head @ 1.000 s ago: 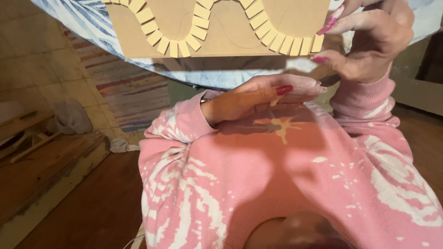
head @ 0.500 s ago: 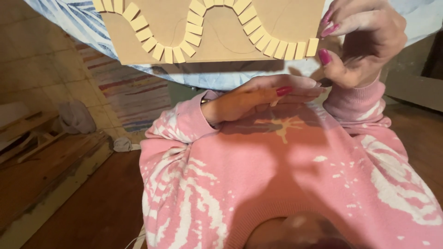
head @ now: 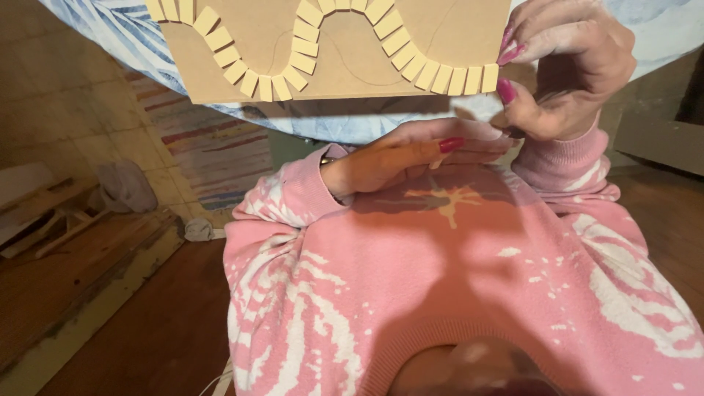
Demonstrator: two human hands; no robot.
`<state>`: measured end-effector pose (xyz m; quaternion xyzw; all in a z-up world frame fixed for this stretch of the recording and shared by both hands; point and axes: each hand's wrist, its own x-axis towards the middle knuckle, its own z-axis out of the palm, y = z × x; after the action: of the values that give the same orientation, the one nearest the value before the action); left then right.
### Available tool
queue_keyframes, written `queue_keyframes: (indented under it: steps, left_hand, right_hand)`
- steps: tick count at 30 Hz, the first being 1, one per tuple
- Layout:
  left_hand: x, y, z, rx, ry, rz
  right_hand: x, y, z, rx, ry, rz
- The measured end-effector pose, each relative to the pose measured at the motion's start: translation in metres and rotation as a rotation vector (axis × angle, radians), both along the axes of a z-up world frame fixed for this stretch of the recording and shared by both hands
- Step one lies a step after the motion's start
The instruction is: Arranging and gluing small yellow pieces onto a curved path on a cardboard structure using a wooden stick.
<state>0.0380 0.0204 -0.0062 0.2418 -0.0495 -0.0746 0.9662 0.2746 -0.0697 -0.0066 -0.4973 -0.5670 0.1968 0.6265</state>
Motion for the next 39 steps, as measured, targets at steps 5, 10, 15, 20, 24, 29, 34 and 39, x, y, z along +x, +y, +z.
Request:
queue_keyframes:
  steps: [5,10,15,20,24,29,34,39]
  left_hand:
    - [0.0,-0.003,-0.004,0.01,-0.029,0.013]
    - [-0.001,-0.005,-0.005,-0.025,0.008,-0.011]
    - [0.0,-0.009,-0.015,0.017,-0.025,0.038]
    - [0.0,-0.006,-0.009,0.004,-0.01,0.017]
    - [-0.002,-0.006,-0.01,-0.002,0.004,0.024]
    - [-0.001,-0.009,-0.014,-0.009,-0.013,0.041]
    - [-0.001,-0.008,-0.014,-0.024,-0.003,0.033]
    - [-0.002,-0.01,-0.018,-0.026,-0.01,0.052]
  right_hand:
    - [0.0,0.0,-0.003,0.01,0.008,0.011]
    - [-0.004,0.0,0.0,-0.002,0.015,0.014]
    - [-0.008,-0.001,0.003,-0.059,0.091,0.02]
    - [-0.005,-0.001,-0.003,-0.033,0.075,0.028]
    - [-0.004,-0.001,-0.004,-0.029,0.052,0.019]
    - [-0.004,0.0,-0.004,-0.014,0.037,0.016]
    - [-0.001,0.002,-0.01,0.04,0.007,0.028]
    - [-0.001,0.001,-0.011,0.051,-0.004,0.018]
